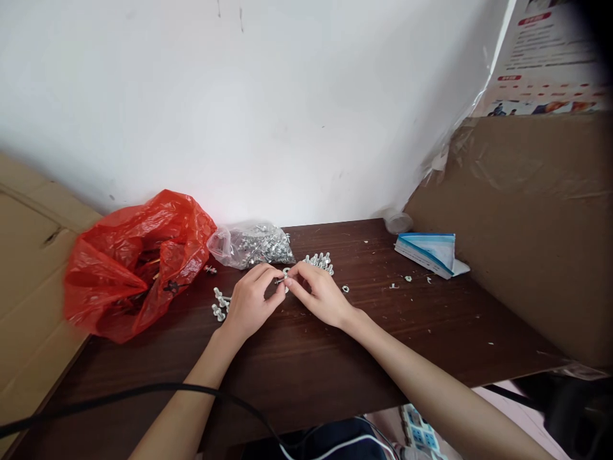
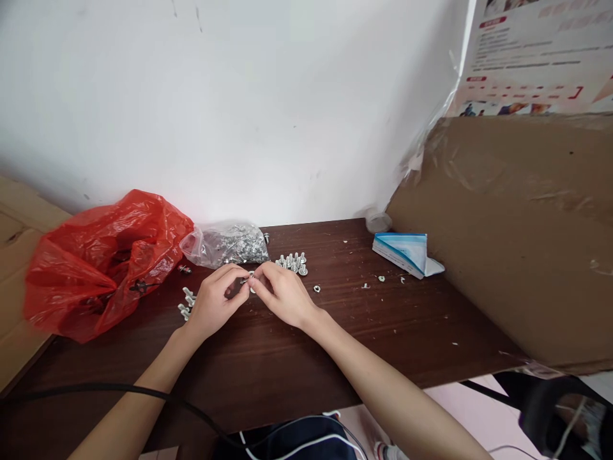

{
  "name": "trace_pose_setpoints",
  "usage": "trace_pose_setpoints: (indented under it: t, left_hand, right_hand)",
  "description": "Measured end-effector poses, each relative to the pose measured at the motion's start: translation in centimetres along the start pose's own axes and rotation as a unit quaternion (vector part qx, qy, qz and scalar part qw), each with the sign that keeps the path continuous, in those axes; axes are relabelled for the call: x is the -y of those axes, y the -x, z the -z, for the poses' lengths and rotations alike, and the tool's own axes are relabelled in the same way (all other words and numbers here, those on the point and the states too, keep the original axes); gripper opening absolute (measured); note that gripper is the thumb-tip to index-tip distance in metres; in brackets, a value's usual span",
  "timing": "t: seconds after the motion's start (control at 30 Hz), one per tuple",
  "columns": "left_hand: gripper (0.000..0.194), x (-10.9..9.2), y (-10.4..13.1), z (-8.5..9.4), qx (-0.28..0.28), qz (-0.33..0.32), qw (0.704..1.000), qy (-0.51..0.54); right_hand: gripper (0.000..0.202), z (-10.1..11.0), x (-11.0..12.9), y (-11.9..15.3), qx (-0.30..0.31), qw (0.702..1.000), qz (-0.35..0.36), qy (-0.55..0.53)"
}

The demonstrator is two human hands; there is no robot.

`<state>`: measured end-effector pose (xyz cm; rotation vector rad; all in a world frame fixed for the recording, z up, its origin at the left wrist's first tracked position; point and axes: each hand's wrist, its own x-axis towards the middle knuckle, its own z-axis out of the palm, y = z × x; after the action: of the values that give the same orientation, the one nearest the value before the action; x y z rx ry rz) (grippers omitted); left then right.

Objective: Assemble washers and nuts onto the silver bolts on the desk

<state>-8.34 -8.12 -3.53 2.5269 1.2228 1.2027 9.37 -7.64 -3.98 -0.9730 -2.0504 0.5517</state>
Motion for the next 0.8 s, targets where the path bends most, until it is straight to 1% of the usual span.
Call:
trace_pose_setpoints:
  t: [0.07, 0.13, 0.23, 0.43, 0.6, 0.8]
  left_hand:
    - [0.009, 0.12, -0.03, 0.07, -0.016, 0.01, 1.0, 0.006]
    - [0.01, 0.24, -0.05, 0.12, -0.03, 0.013, 0.999, 0.007]
    - [0.01, 0.35, -0.06, 0.09, -0.035, 0.008, 0.999, 0.004]
    - [0.008, 0.39, 0.02, -0.12, -0.018, 0.004, 1.0, 0.003]
    - [0.009, 0.52, 0.02, -0.14, -0.015, 0.008, 1.0, -0.003]
    - [0.008, 0.46, 0.04, -0.05, -0.012, -0.018, 0.999, -0.023]
  right_hand:
    - [0.012, -0.11, 0.05, 0.08, -0.02, 1.0, 0.012, 0.0]
    - [0.015, -0.16, 0.09, 0.11, -0.033, 0.999, 0.016, -0.007]
    - [0.019, -0.13, 0.07, 0.1, -0.044, 0.999, 0.014, -0.014]
    - [0.013, -0.14, -0.19, 0.07, -0.031, 0.999, 0.033, -0.002]
    - [0.013, -0.26, -0.36, 0.08, -0.024, 0.999, 0.026, -0.002]
    - [0.012, -0.08, -0.4, -0.03, -0.008, 1.0, 0.012, 0.006]
